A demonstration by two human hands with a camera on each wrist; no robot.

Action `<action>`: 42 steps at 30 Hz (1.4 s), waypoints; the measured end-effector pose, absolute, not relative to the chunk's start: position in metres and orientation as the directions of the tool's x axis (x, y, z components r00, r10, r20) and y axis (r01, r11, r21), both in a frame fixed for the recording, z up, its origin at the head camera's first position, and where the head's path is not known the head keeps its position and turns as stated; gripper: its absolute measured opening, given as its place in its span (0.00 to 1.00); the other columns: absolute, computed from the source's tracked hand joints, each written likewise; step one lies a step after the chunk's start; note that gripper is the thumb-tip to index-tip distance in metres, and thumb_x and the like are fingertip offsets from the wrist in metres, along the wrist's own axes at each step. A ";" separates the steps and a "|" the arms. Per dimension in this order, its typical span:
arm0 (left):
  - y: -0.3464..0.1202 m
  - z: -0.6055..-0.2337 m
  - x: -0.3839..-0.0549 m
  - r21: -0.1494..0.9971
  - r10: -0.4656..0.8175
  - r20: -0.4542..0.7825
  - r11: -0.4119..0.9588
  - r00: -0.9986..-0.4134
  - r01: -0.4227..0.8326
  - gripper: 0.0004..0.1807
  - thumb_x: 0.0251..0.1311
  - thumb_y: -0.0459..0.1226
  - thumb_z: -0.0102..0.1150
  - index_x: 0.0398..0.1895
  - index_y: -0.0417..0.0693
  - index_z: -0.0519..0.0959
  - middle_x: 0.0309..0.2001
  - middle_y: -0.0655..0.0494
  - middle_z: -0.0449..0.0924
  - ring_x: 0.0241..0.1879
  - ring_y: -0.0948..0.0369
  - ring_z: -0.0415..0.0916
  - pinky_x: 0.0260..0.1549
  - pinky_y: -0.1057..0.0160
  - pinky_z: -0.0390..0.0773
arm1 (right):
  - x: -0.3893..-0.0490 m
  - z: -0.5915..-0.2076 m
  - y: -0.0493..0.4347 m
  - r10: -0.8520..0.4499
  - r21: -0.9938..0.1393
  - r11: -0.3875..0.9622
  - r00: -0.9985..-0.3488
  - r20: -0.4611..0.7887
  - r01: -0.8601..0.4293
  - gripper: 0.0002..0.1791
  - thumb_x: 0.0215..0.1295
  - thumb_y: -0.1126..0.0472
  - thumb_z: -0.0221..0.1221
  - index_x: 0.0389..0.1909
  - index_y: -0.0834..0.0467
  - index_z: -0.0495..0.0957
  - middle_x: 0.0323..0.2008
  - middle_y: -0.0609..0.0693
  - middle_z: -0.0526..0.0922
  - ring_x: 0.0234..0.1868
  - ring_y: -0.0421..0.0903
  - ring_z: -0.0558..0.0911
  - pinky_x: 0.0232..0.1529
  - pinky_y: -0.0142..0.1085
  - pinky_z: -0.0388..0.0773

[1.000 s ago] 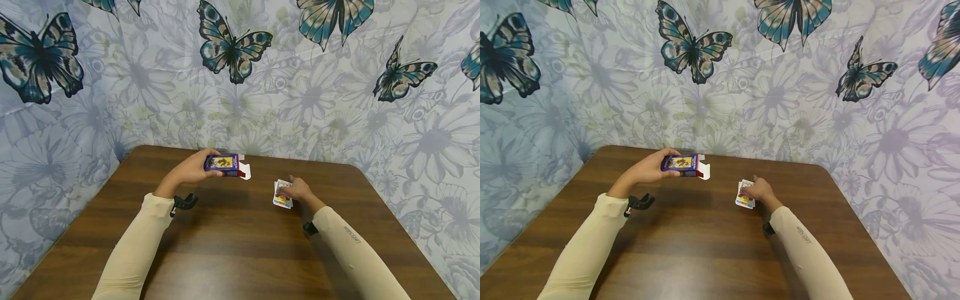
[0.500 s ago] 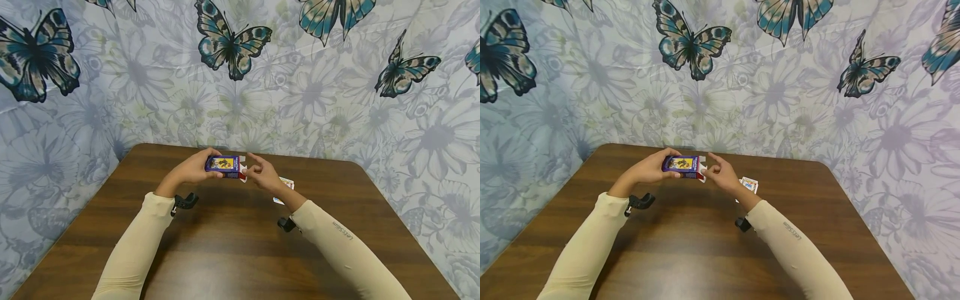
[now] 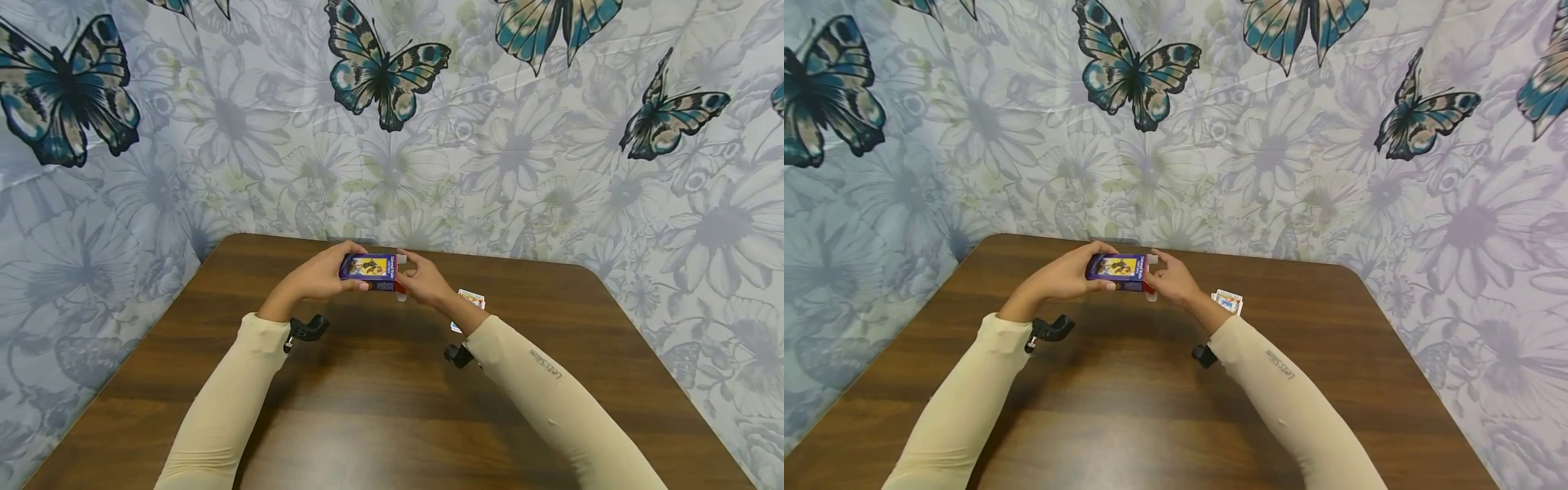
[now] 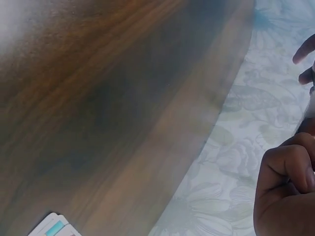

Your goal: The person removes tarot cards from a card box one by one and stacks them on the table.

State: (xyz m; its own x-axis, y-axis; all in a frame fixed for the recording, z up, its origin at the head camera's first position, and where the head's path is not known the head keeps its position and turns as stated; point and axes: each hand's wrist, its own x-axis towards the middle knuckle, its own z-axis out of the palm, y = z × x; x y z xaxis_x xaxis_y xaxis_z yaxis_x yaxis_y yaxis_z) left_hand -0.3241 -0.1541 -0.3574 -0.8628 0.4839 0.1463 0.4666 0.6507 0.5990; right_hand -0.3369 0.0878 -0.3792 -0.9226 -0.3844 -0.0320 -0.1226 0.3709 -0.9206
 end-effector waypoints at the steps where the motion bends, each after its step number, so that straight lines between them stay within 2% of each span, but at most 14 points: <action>1: -0.153 -0.357 -0.324 0.600 0.487 0.146 0.649 -0.861 0.468 0.36 0.58 0.48 0.69 0.66 0.47 0.65 0.58 0.48 0.74 0.50 0.53 0.76 0.53 0.51 0.75 | -0.337 -0.379 0.088 -0.384 -0.916 0.380 -0.923 -0.033 -0.125 0.36 0.73 0.59 0.53 0.78 0.55 0.49 0.16 0.44 0.72 0.11 0.36 0.56 0.16 0.30 0.55; 8: -0.153 -0.357 -0.324 0.597 0.478 0.151 0.653 -0.865 0.465 0.36 0.58 0.47 0.69 0.66 0.47 0.66 0.58 0.48 0.74 0.50 0.53 0.76 0.53 0.52 0.75 | -0.340 -0.376 0.092 -0.384 -0.918 0.372 -0.923 -0.016 -0.139 0.36 0.70 0.62 0.54 0.76 0.58 0.52 0.15 0.43 0.72 0.11 0.35 0.56 0.15 0.29 0.55; 14: -0.156 -0.356 -0.324 0.585 0.467 0.159 0.665 -0.870 0.464 0.36 0.57 0.47 0.70 0.65 0.47 0.66 0.56 0.48 0.75 0.51 0.53 0.76 0.53 0.51 0.74 | -0.340 -0.373 0.109 -0.376 -0.926 0.356 -0.927 -0.014 -0.130 0.39 0.69 0.56 0.60 0.76 0.54 0.53 0.11 0.41 0.63 0.12 0.36 0.55 0.16 0.31 0.55; 21: -0.157 -0.355 -0.324 0.571 0.466 0.167 0.672 -0.869 0.471 0.36 0.58 0.48 0.69 0.66 0.46 0.65 0.56 0.47 0.75 0.50 0.53 0.76 0.53 0.51 0.74 | -0.337 -0.371 0.135 -0.386 -0.920 0.365 -0.923 -0.011 -0.142 0.40 0.69 0.53 0.60 0.77 0.52 0.53 0.10 0.40 0.57 0.12 0.37 0.53 0.16 0.32 0.53; 28: -0.159 -0.354 -0.323 0.583 0.467 0.181 0.658 -0.866 0.477 0.36 0.58 0.48 0.69 0.66 0.45 0.65 0.54 0.46 0.77 0.49 0.53 0.76 0.52 0.51 0.75 | -0.331 -0.374 0.151 -0.387 -0.927 0.356 -0.922 -0.027 -0.123 0.40 0.67 0.54 0.63 0.76 0.52 0.55 0.11 0.40 0.60 0.12 0.36 0.55 0.16 0.30 0.55; 35: -0.160 -0.354 -0.323 0.581 0.463 0.182 0.661 -0.867 0.475 0.36 0.58 0.49 0.69 0.66 0.46 0.65 0.54 0.46 0.77 0.49 0.53 0.76 0.52 0.51 0.75 | -0.325 -0.375 0.156 -0.421 -0.937 0.330 -0.906 -0.041 -0.111 0.40 0.66 0.59 0.63 0.76 0.51 0.55 0.11 0.40 0.58 0.12 0.36 0.55 0.16 0.30 0.55; 42: -0.160 -0.356 -0.326 0.578 0.456 0.207 0.656 -0.866 0.484 0.36 0.58 0.48 0.69 0.65 0.45 0.67 0.54 0.46 0.77 0.49 0.53 0.76 0.53 0.51 0.74 | -0.319 -0.375 0.156 -0.473 -0.931 0.340 -0.880 -0.050 -0.130 0.44 0.64 0.60 0.65 0.77 0.48 0.53 0.14 0.41 0.65 0.12 0.37 0.55 0.16 0.30 0.55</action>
